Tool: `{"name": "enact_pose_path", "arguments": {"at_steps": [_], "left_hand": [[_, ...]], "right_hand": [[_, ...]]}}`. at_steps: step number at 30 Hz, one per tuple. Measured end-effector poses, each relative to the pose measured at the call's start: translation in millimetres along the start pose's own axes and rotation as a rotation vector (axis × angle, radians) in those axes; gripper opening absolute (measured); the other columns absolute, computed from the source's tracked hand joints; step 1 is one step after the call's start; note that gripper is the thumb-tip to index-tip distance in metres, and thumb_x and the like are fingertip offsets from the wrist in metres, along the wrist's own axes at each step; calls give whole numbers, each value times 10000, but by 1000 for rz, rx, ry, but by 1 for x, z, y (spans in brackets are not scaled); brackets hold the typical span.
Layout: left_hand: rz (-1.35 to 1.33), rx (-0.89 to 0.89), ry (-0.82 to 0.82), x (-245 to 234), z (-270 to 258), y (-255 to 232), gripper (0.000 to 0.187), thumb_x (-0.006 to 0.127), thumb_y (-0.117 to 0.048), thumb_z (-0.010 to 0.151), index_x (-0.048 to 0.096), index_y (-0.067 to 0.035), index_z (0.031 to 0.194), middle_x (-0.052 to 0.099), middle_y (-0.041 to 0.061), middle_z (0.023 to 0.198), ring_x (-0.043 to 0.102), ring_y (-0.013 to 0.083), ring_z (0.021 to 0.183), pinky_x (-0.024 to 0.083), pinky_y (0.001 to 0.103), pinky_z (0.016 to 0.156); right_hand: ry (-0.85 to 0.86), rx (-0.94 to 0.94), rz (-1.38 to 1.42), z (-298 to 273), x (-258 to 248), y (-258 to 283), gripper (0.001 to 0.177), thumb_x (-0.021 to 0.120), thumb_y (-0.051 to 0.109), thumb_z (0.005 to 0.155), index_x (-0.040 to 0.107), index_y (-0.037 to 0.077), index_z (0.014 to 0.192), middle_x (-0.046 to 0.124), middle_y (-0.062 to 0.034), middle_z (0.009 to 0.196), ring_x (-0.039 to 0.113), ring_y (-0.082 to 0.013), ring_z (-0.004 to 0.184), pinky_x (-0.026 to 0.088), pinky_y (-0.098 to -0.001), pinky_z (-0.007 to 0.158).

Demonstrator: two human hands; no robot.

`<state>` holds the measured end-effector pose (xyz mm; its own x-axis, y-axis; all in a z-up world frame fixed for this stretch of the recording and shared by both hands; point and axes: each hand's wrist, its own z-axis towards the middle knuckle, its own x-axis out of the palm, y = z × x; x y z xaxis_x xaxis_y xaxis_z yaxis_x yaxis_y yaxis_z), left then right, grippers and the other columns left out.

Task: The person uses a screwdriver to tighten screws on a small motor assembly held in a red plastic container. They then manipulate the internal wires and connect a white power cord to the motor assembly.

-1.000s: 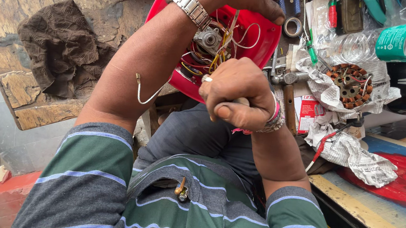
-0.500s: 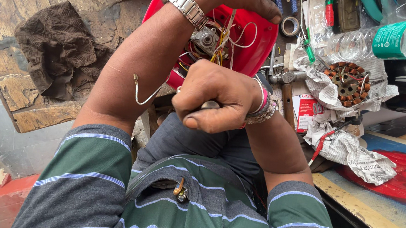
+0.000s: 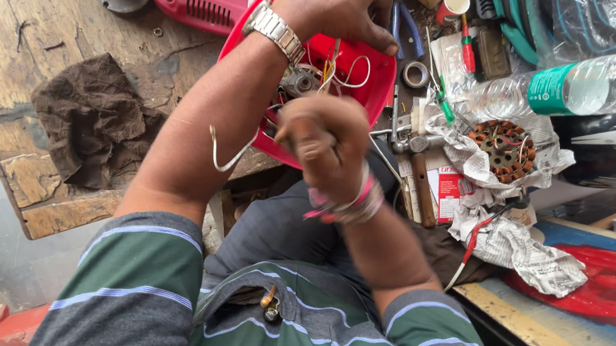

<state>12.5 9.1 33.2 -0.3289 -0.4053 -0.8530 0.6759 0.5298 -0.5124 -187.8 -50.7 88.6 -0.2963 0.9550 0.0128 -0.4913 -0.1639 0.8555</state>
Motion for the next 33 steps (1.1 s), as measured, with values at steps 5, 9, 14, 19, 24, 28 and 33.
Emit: {"name": "enact_pose_path", "arguments": {"at_steps": [5, 9, 14, 19, 24, 28, 33], "left_hand": [[-36, 9, -49, -8, -3, -4, 487, 863, -653, 718, 812, -188, 855, 715, 37, 697, 691, 252, 643, 508, 409, 574], [-33, -8, -2, -11, -2, -6, 492, 845, -673, 728, 809, -204, 871, 726, 44, 746, 707, 277, 723, 521, 427, 629], [-23, -21, 29, -14, -2, -7, 500, 832, -684, 736, 810, -207, 887, 728, 51, 757, 707, 282, 733, 521, 430, 638], [-45, -32, 43, -14, -3, -7, 482, 826, -677, 723, 816, -232, 909, 737, 39, 775, 717, 272, 748, 532, 417, 654], [-37, -56, 19, -15, -4, -10, 492, 839, -676, 704, 812, -236, 923, 739, 37, 777, 717, 264, 756, 534, 411, 661], [-48, -57, 51, -14, -5, -11, 479, 831, -671, 714, 816, -235, 911, 748, 22, 802, 719, 250, 764, 535, 405, 661], [-7, -81, 70, -16, 0, -8, 509, 818, -695, 739, 808, -224, 931, 739, 44, 793, 713, 257, 763, 523, 414, 664]], "right_hand": [[-436, -69, -121, -17, 31, -6, 310, 538, 302, 1096, 570, 13, 987, 590, -51, 748, 464, -47, 548, 322, -203, 464], [-16, 5, 92, 2, 1, 13, 367, 517, 327, 1133, 582, 4, 971, 563, -59, 790, 486, -119, 602, 385, -261, 571], [853, 65, 536, 67, -32, 9, 354, 551, 314, 1122, 610, -10, 992, 563, -38, 755, 480, -93, 591, 373, -247, 553], [630, 194, 483, 50, -27, -9, 344, 585, 301, 1110, 638, -25, 1012, 563, -16, 720, 474, -67, 579, 361, -233, 534], [-518, -29, -247, -11, 29, -9, 324, 569, 299, 1123, 614, -16, 1061, 576, -12, 733, 493, -55, 590, 373, -222, 517], [-388, -18, -50, -17, 16, -8, 362, 526, 365, 1119, 601, 18, 1052, 576, -25, 779, 496, -53, 570, 372, -199, 504], [329, 240, 250, 16, -34, 13, 337, 591, 311, 1075, 648, 4, 947, 595, -43, 747, 543, -103, 606, 416, -241, 558]]}}
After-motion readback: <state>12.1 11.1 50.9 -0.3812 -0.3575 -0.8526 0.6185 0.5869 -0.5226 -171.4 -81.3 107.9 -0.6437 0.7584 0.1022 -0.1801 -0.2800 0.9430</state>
